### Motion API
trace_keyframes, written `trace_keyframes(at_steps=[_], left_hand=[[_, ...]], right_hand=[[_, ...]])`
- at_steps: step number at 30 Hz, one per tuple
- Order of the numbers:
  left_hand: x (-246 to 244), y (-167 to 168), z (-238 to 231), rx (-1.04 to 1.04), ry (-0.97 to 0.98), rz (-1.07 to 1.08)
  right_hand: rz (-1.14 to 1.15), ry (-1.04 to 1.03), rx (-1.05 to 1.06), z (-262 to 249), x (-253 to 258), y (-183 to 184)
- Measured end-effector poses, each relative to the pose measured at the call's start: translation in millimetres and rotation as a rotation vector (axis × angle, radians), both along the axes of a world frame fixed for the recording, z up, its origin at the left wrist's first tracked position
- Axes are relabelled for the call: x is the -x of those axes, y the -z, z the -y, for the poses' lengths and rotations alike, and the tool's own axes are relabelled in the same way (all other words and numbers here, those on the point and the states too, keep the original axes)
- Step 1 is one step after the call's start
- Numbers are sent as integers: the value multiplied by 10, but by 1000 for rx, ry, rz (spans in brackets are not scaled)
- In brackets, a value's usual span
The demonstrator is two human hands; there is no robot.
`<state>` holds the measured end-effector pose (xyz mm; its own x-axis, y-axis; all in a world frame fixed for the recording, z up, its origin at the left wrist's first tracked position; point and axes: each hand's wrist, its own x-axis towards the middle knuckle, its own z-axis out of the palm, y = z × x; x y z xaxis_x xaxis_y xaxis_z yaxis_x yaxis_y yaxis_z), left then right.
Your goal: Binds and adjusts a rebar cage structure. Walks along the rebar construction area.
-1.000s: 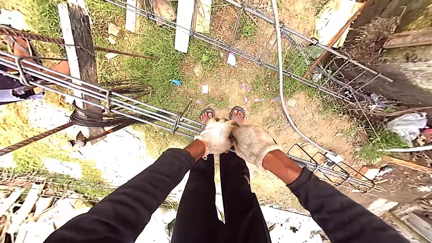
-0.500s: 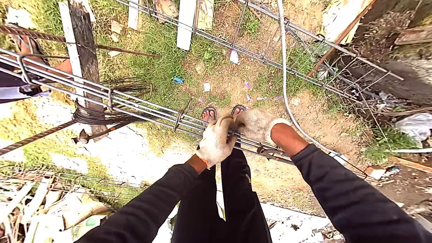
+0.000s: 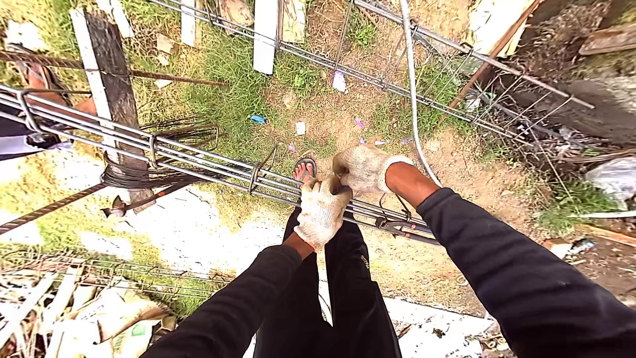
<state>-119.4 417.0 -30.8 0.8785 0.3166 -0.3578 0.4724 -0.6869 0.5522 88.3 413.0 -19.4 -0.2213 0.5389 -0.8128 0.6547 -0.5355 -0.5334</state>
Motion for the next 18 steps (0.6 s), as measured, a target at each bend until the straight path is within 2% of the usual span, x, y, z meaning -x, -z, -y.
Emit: trace_keyframes(at_steps=[5,8,11,14,18], left_hand=[[81,19,-55,131,-50,78],[86,99,-86,167,-61,91],[51,95,-159,205,-87,52],[16,62,-217,263,-160,4],[-86,-7,-348,340,5,-131]], right_hand=[[8,65,-30,425,-6,225],[40,129,14,698,86,89],[79,182,137,767,195,-73],[73,258,167,819,277,-105],[84,332,137,910,390,-191]])
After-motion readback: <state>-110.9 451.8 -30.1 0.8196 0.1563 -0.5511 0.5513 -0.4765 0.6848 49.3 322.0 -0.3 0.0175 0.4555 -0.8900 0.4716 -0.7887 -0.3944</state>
